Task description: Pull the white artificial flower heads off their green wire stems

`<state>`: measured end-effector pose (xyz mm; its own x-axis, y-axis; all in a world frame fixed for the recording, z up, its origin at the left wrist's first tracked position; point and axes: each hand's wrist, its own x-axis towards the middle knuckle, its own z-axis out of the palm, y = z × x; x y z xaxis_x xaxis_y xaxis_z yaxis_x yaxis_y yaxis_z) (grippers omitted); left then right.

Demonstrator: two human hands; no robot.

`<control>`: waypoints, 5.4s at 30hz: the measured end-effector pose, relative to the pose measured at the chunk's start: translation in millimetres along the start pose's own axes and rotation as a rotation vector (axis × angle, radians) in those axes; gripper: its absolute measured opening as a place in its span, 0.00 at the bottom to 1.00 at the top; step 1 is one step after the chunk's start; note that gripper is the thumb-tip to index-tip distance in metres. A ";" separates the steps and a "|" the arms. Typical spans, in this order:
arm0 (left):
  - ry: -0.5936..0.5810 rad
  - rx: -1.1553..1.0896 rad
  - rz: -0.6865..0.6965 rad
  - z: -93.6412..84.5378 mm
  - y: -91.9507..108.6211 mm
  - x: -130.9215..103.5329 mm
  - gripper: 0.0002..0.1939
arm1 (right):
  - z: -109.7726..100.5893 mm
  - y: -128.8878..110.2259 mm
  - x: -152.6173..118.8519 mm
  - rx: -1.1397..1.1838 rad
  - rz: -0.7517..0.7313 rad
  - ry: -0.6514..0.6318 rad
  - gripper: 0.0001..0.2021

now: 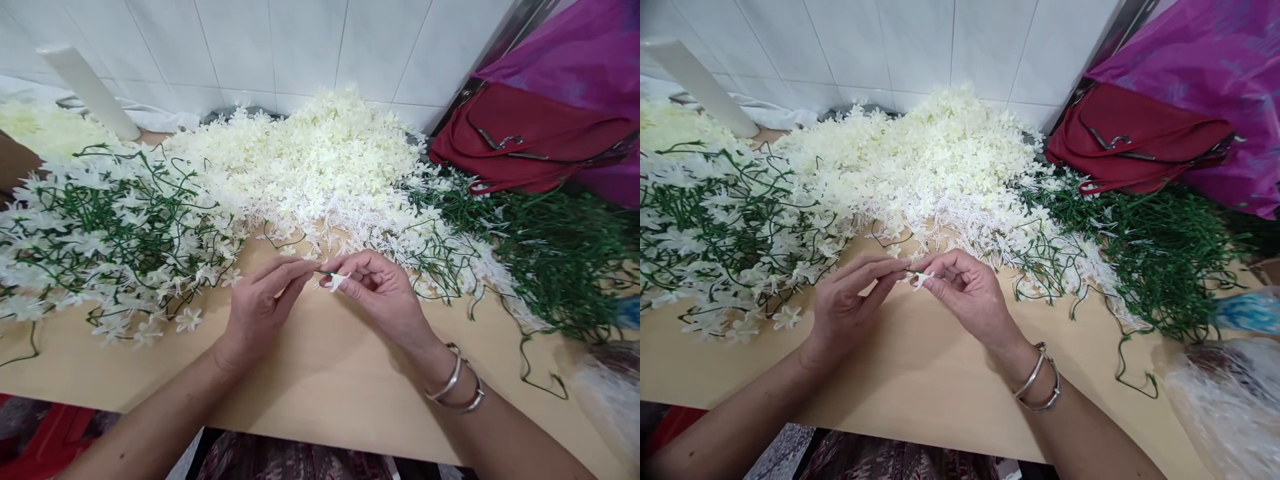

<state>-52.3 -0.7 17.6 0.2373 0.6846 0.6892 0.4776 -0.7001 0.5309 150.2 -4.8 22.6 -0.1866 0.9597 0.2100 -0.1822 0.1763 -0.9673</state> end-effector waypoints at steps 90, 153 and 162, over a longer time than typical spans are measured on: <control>-0.300 -0.469 -0.576 19.1 -13.1 -9.8 0.11 | -8.8 37.6 10.0 -0.279 0.185 -0.002 0.11; 0.011 -1.294 -1.207 15.9 -24.6 33.6 0.12 | -23.9 10.5 -42.5 -0.952 0.013 0.160 0.08; -0.082 -0.894 -1.018 -22.7 -27.2 35.2 0.13 | -32.0 -3.4 -59.3 -0.152 0.268 0.427 0.07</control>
<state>-76.2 37.9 38.7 0.1755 0.9614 -0.2121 -0.2305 0.2496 0.9405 192.8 -55.3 8.9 0.2083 0.9736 -0.0931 -0.0336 -0.0881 -0.9955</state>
